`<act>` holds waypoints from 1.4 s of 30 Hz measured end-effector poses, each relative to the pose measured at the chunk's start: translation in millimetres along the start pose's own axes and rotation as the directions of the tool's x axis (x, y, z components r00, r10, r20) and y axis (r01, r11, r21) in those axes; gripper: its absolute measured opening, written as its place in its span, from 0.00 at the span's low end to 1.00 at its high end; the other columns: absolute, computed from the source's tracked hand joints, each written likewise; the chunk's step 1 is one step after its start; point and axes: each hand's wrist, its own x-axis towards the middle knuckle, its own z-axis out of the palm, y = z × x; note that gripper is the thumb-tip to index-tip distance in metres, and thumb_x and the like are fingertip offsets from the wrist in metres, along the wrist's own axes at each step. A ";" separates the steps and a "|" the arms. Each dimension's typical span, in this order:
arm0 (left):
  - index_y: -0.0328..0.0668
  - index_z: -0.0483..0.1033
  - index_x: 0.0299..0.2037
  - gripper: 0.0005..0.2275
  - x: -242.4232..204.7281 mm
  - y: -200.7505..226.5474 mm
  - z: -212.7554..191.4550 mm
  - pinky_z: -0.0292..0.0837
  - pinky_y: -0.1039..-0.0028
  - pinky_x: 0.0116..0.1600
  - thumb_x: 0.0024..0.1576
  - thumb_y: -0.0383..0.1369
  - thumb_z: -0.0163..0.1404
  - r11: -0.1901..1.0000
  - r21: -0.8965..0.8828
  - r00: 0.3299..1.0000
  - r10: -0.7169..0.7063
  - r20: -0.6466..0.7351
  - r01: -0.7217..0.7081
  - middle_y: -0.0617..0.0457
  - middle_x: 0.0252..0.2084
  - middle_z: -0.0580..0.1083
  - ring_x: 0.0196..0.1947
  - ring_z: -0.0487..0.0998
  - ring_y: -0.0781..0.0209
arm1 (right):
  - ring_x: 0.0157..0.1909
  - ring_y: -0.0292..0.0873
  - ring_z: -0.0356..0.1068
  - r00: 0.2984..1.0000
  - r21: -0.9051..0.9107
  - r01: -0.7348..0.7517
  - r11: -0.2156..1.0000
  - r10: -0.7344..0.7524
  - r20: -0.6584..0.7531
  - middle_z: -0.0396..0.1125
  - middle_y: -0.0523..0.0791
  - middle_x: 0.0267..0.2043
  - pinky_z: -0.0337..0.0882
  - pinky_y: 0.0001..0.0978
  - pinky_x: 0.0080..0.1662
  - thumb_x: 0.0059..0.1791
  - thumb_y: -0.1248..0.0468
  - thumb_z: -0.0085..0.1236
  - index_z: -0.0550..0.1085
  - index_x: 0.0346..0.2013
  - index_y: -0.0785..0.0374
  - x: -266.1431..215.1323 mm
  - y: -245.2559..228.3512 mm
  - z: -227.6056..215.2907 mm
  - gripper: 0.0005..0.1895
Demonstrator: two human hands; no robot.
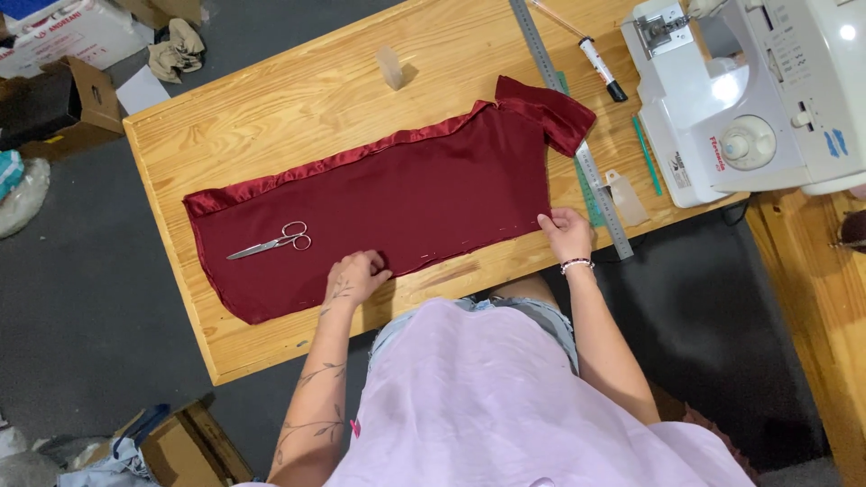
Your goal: The person pins a piece of red fabric on a wooden table, securing the edges with multiple pins. They adjust the fabric and place pins along the seam line, then pick up a pair of scissors and a small container before folding the pinned fabric.
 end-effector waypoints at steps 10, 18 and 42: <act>0.54 0.75 0.54 0.16 20.9 93.1 33.5 0.69 0.61 0.60 0.56 0.42 0.55 0.907 -0.030 0.904 0.414 -0.108 -0.419 0.51 0.53 0.73 0.60 0.69 0.51 | 0.46 0.41 0.75 1.000 -0.026 -0.006 1.000 0.006 -0.011 0.76 0.38 0.39 0.73 0.35 0.49 0.44 0.42 0.65 0.80 0.44 0.46 -2.7 -4.6 0.0 0.20; 0.54 0.74 0.57 0.18 22.7 68.4 33.3 0.66 0.58 0.64 0.57 0.41 0.56 0.917 -0.108 0.919 0.369 -0.141 -0.384 0.51 0.57 0.71 0.63 0.68 0.52 | 0.46 0.47 0.75 0.995 0.034 0.084 0.996 -0.082 -0.052 0.76 0.47 0.39 0.73 0.39 0.48 0.47 0.47 0.68 0.79 0.47 0.55 6.9 19.1 12.8 0.21; 0.67 0.64 0.55 0.23 55.3 -154.9 14.3 0.73 0.58 0.53 0.51 0.25 0.49 0.971 0.189 0.885 -0.044 -0.463 0.147 0.58 0.50 0.70 0.55 0.72 0.51 | 0.39 0.46 0.75 0.917 -0.031 0.363 0.931 -0.362 -0.169 0.73 0.47 0.41 0.75 0.37 0.43 0.48 0.59 0.65 0.77 0.45 0.57 -30.0 -16.9 5.9 0.13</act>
